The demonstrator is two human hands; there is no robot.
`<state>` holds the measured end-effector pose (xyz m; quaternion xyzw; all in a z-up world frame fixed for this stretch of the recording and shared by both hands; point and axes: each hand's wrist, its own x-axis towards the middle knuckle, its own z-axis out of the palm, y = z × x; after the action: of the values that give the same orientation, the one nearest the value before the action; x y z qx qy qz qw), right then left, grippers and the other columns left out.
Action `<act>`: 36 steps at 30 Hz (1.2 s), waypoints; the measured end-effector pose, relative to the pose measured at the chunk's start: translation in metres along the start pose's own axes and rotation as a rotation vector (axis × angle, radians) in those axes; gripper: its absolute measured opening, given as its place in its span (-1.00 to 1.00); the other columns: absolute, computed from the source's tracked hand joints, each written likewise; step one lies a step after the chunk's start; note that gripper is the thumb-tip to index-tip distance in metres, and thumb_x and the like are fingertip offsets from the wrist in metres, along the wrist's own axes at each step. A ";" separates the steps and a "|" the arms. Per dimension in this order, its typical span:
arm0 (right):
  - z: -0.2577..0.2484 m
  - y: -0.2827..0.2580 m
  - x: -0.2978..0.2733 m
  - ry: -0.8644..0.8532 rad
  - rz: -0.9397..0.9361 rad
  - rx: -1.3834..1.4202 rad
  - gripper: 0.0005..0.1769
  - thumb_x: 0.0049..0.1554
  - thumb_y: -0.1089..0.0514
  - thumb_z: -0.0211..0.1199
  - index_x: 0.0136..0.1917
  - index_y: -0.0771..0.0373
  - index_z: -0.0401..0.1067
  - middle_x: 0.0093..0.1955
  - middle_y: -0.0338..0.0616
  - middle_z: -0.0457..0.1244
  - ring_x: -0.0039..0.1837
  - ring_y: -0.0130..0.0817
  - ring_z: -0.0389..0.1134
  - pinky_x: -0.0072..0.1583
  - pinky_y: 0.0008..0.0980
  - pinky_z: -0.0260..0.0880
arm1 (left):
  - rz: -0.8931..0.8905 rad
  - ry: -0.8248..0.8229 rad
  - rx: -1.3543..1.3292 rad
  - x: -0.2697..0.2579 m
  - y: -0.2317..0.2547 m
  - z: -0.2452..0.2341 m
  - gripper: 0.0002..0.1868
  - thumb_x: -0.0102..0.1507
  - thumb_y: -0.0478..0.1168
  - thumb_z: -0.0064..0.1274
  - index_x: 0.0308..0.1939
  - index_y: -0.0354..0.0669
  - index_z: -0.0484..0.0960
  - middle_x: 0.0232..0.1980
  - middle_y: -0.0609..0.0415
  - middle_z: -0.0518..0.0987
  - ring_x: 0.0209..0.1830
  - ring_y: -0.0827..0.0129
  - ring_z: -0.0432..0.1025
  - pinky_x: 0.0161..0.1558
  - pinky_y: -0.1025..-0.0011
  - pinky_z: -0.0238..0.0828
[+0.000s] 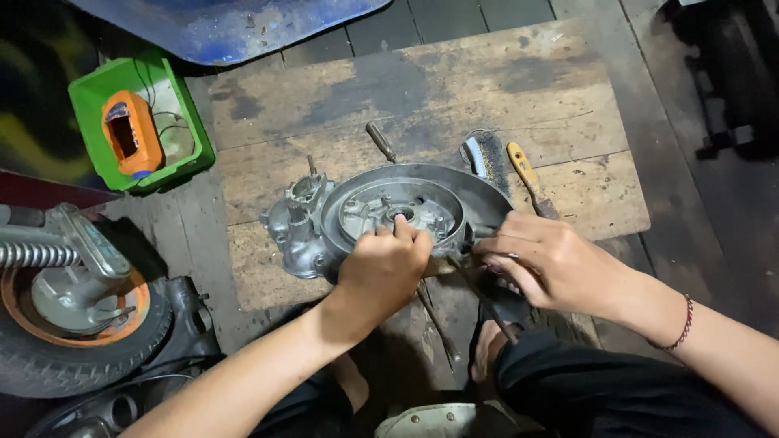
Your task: The person cleans a metal mechanical part on a wooden surface using a wire brush and a small metal tool. They scrub the exterior and interior surfaces of the part, then use the metal tool to scrape and clean specific areas.
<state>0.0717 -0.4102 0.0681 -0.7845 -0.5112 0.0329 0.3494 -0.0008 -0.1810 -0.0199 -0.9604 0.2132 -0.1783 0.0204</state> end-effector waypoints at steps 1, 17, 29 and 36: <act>0.002 0.002 -0.002 -0.001 0.000 0.002 -0.74 0.23 0.27 0.03 -0.07 0.44 0.53 -0.30 0.05 0.32 -0.25 -0.03 0.37 -0.15 -0.16 0.45 | -0.001 -0.002 0.000 -0.001 -0.001 -0.002 -0.87 0.03 -0.25 0.03 -0.38 -0.14 0.64 -0.27 -0.20 0.70 -0.59 0.17 0.47 -0.53 0.32 0.30; -0.008 0.012 0.001 0.229 -0.050 -0.057 -0.70 0.18 0.33 0.03 0.02 0.42 0.57 -0.28 0.01 0.39 -0.27 -0.14 0.38 -0.18 -0.27 0.50 | 0.069 -0.018 -0.018 -0.004 -0.008 0.012 -0.78 -0.05 -0.21 0.05 -0.35 -0.14 0.63 -0.25 -0.15 0.70 -0.66 0.30 0.44 -0.60 0.38 0.32; -0.001 0.020 -0.010 0.245 -0.063 -0.046 -0.72 0.23 0.24 0.05 0.00 0.34 0.58 -0.32 -0.09 0.34 -0.28 -0.27 0.32 -0.21 -0.39 0.43 | 0.107 -0.062 0.021 -0.006 -0.016 0.021 -0.74 -0.08 -0.16 0.04 -0.33 -0.07 0.61 -0.24 -0.08 0.72 -0.67 0.38 0.45 -0.61 0.42 0.38; 0.002 0.036 -0.003 0.284 -0.098 -0.031 -0.66 0.26 0.21 -0.02 0.05 0.37 0.56 -0.26 -0.01 0.38 -0.22 -0.20 0.40 -0.14 -0.32 0.52 | 0.122 -0.075 0.033 0.001 -0.015 0.008 -0.76 -0.07 -0.16 0.05 -0.33 -0.07 0.62 -0.25 -0.07 0.71 -0.67 0.39 0.46 -0.63 0.45 0.39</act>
<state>0.0979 -0.4200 0.0446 -0.7607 -0.4947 -0.1033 0.4073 0.0086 -0.1682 -0.0253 -0.9512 0.2673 -0.1440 0.0552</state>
